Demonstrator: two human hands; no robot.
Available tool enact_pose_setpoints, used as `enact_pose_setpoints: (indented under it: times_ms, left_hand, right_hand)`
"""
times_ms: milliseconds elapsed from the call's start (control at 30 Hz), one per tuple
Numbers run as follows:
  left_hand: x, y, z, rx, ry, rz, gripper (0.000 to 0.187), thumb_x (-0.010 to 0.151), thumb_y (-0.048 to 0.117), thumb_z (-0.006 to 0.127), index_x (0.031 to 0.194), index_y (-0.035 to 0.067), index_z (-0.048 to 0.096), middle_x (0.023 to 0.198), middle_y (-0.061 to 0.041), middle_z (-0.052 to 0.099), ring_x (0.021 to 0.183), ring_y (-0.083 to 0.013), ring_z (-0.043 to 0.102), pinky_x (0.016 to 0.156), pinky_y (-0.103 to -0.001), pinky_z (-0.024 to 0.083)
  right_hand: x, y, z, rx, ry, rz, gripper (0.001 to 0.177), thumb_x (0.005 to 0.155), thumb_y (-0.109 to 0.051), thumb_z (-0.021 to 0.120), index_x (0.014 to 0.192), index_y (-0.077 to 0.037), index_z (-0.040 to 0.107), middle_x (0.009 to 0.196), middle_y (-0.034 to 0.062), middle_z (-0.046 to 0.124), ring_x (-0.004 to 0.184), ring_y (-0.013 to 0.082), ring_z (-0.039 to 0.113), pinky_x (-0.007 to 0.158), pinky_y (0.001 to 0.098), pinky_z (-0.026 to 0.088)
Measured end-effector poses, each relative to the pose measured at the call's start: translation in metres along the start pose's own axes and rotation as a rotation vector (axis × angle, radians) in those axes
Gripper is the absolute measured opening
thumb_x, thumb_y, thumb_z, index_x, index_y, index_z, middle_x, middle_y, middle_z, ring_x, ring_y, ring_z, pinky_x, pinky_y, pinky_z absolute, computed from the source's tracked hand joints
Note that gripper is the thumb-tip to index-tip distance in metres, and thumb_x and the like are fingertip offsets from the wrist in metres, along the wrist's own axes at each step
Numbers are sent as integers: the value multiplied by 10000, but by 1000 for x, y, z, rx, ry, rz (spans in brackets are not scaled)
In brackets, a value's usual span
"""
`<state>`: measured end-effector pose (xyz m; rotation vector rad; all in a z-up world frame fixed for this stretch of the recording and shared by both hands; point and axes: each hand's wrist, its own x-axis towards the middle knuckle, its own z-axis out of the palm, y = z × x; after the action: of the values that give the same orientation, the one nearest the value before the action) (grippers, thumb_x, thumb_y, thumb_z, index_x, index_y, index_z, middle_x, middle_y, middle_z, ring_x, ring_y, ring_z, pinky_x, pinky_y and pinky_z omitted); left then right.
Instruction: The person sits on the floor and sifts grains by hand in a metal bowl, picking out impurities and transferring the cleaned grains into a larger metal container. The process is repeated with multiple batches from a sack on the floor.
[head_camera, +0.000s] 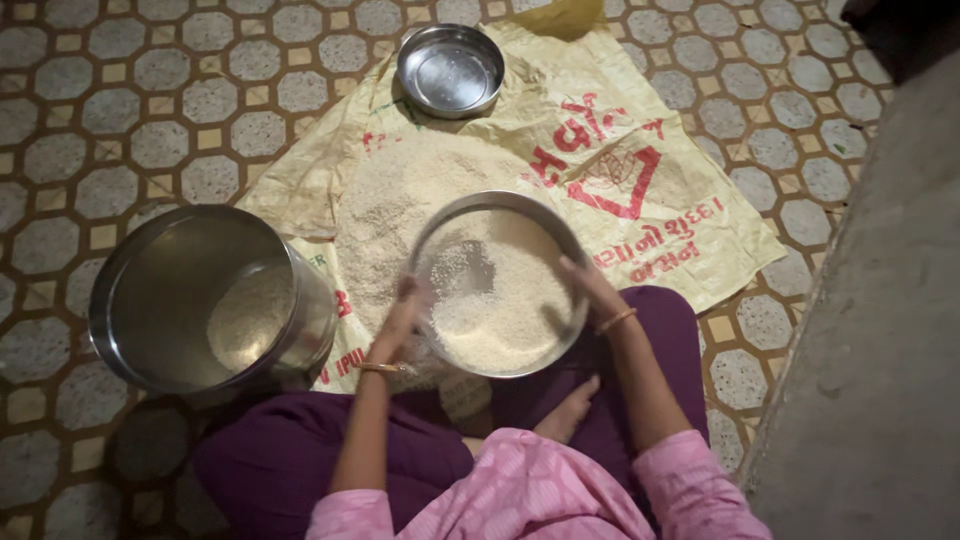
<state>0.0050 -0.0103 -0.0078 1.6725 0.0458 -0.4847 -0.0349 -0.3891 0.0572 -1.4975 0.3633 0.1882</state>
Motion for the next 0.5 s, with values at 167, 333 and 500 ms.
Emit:
enact_pose_setpoints:
  times_ms: [167, 333, 500]
  left_hand:
    - [0, 9, -20, -321, 119, -208, 836, 1021, 612, 328, 1596, 21, 187, 1633, -245, 200, 1493, -345, 201, 1208, -445, 202]
    - [22, -11, 44, 5, -16, 214, 804, 1005, 551, 452, 1559, -13, 304, 1594, -255, 394, 1491, -330, 337, 1251, -436, 255]
    - [21, -18, -38, -423, 214, -112, 781, 1099, 546, 474, 1501, -103, 308, 1474, -382, 278, 1189, -359, 364, 992, -471, 302]
  right_hand:
    - [-12, -9, 10, 198, -235, -23, 803, 945, -607, 539, 1515, -57, 404, 1370, 132, 554, 1237, 280, 535, 961, 471, 547]
    - [-15, -38, -13, 300, 29, 109, 807, 945, -677, 437, 1492, -84, 472, 1394, 100, 587, 1261, 243, 557, 928, 444, 550]
    - [-18, -18, 13, 25, -150, -1, 667, 966, -571, 476, 1412, -77, 435, 1364, 166, 602, 1148, 315, 619, 873, 439, 545]
